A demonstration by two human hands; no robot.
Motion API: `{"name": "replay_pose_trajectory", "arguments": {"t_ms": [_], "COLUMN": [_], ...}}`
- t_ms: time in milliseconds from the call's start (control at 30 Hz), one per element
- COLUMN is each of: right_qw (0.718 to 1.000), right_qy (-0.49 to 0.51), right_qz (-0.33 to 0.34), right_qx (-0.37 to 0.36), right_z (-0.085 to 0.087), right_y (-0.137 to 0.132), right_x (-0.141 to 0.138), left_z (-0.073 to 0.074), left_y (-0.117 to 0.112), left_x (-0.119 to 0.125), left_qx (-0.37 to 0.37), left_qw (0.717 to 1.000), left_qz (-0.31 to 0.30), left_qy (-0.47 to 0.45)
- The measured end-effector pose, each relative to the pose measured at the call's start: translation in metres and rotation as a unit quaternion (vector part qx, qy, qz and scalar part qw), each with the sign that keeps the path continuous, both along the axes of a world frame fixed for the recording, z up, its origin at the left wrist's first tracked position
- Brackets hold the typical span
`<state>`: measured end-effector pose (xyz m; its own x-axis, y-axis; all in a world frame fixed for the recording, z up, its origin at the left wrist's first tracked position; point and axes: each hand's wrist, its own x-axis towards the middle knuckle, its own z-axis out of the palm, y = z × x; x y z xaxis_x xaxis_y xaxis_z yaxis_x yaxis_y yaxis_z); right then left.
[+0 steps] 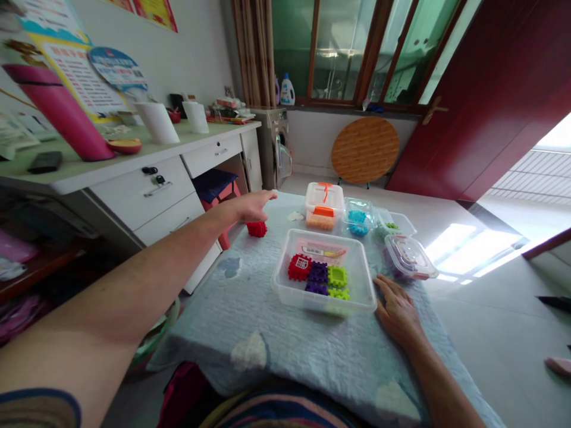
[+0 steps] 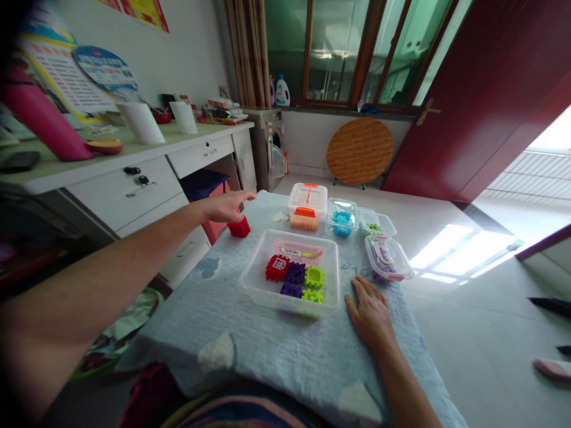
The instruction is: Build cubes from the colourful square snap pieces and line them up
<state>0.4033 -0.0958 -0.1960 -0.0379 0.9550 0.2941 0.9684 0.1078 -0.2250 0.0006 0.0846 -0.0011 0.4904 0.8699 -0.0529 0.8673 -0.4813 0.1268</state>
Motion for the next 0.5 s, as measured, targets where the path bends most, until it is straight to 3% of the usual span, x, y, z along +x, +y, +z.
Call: {"name": "replay_pose_trajectory", "arguments": {"t_ms": [100,167,300,500], "right_qw": [1.0,1.0,1.0,1.0], "right_qy": [0.001,0.001,-0.004,-0.008], "right_qz": [0.0,-0.001,0.0,-0.001], "right_qx": [0.006,0.008,0.006,0.009], "right_z": [-0.001,-0.001,0.0,-0.001], "right_y": [0.0,0.0,0.001,0.001], "right_x": [0.0,0.0,-0.001,0.0], "left_z": [-0.018,-0.026,-0.033,-0.048], "left_y": [0.008,0.006,0.004,0.028], "left_x": [-0.013,-0.013,-0.008,-0.02], "left_qx": [-0.047,-0.03,0.022,-0.048], "left_qw": [0.996,0.996,0.995,0.983], "left_qz": [0.022,0.023,0.029,0.078], "left_qy": [0.068,0.076,0.088,0.162]}}
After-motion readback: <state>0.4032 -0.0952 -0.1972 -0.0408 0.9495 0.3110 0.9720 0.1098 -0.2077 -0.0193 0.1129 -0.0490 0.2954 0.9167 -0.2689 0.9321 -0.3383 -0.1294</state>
